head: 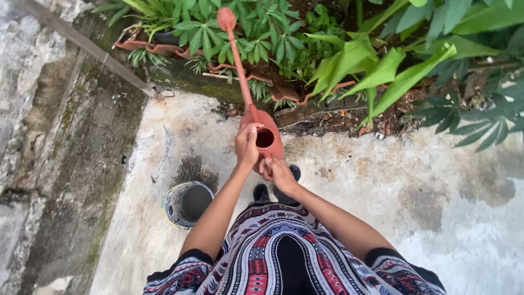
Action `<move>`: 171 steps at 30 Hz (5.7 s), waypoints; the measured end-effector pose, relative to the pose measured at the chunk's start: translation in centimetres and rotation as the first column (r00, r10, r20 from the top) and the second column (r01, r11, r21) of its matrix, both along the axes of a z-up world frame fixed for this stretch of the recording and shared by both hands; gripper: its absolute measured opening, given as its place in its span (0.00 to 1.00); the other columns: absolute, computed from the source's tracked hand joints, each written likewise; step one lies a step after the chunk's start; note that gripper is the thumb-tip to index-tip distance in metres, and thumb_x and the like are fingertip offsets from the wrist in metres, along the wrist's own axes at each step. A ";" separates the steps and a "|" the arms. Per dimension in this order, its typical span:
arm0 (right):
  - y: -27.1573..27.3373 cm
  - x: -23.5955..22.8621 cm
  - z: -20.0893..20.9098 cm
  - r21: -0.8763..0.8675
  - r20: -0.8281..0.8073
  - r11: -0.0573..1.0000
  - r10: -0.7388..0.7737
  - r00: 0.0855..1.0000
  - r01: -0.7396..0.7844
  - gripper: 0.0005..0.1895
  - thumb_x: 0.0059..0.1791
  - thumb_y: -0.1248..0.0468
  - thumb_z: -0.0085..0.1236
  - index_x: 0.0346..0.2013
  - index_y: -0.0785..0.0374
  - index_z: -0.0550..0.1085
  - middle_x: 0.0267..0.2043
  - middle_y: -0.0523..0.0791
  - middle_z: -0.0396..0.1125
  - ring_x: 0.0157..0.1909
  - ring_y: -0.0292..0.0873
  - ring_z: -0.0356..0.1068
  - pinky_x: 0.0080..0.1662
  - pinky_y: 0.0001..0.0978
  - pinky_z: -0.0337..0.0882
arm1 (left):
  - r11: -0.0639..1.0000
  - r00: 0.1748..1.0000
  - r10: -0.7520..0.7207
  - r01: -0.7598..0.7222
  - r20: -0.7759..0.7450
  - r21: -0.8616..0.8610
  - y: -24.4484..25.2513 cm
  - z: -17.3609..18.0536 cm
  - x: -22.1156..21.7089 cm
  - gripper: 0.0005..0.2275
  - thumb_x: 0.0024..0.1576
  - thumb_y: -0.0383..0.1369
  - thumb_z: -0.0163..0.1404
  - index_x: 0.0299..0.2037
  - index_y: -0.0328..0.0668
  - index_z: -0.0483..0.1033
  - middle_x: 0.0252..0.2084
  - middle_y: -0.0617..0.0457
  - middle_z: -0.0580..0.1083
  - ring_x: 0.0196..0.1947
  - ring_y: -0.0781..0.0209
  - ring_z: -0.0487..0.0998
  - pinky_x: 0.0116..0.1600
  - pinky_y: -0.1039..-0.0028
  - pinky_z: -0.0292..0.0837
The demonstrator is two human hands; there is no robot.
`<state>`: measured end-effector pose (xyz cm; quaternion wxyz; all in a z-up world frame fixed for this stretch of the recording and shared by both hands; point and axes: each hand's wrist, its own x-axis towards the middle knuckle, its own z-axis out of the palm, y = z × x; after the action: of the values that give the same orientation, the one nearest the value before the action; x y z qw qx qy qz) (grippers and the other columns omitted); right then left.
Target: The person uses a red watering can to water several potted plants and a garden bed along a concrete path. They move along the path, tilting the can to pour water onto the soil of each plant in sequence.
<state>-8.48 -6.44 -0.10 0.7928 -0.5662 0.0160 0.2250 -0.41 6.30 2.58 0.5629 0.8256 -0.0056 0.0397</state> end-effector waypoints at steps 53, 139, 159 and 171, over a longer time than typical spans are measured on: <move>-36.1 -52.5 -2.4 -0.266 0.130 0.509 -0.822 0.554 0.818 0.21 0.57 0.56 0.38 0.33 0.64 0.77 0.16 0.45 0.70 0.22 0.41 0.70 0.31 0.30 0.65 | 0.178 0.238 -0.958 0.930 0.158 -0.322 -51.6 -5.6 -43.2 0.19 0.59 0.53 0.45 0.44 0.51 0.81 0.43 0.52 0.75 0.48 0.49 0.78 0.56 0.62 0.70; -192.3 -40.5 -40.3 -0.143 0.091 0.759 -0.630 0.772 0.636 0.27 0.57 0.48 0.34 0.26 0.62 0.72 0.10 0.43 0.56 0.15 0.40 0.52 0.24 0.30 0.56 | 0.627 0.643 -0.760 0.763 0.095 -0.157 -201.5 -39.6 -32.3 0.17 0.60 0.48 0.44 0.44 0.47 0.80 0.39 0.49 0.73 0.44 0.45 0.78 0.52 0.60 0.71; -219.5 -27.8 -49.9 -0.164 0.060 0.851 -0.497 0.866 0.499 0.27 0.56 0.49 0.34 0.25 0.62 0.72 0.10 0.42 0.55 0.15 0.39 0.52 0.24 0.28 0.55 | 0.767 0.779 -0.613 0.627 0.131 -0.136 -225.8 -50.1 -21.1 0.16 0.61 0.46 0.43 0.44 0.47 0.80 0.40 0.52 0.73 0.48 0.50 0.78 0.56 0.62 0.69; -233.3 -12.4 -53.2 -0.121 -0.006 0.894 -0.434 0.901 0.431 0.25 0.55 0.53 0.34 0.25 0.64 0.71 0.10 0.43 0.54 0.15 0.37 0.50 0.24 0.27 0.53 | 0.838 0.842 -0.525 0.537 0.124 -0.097 -237.7 -53.8 -6.7 0.15 0.64 0.41 0.41 0.45 0.45 0.80 0.40 0.50 0.74 0.46 0.48 0.78 0.55 0.63 0.70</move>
<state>-20.88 -239.70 -53.27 0.7882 -0.5899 0.1675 0.0512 -7.15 -231.36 -51.24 0.6024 0.7513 -0.2577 -0.0792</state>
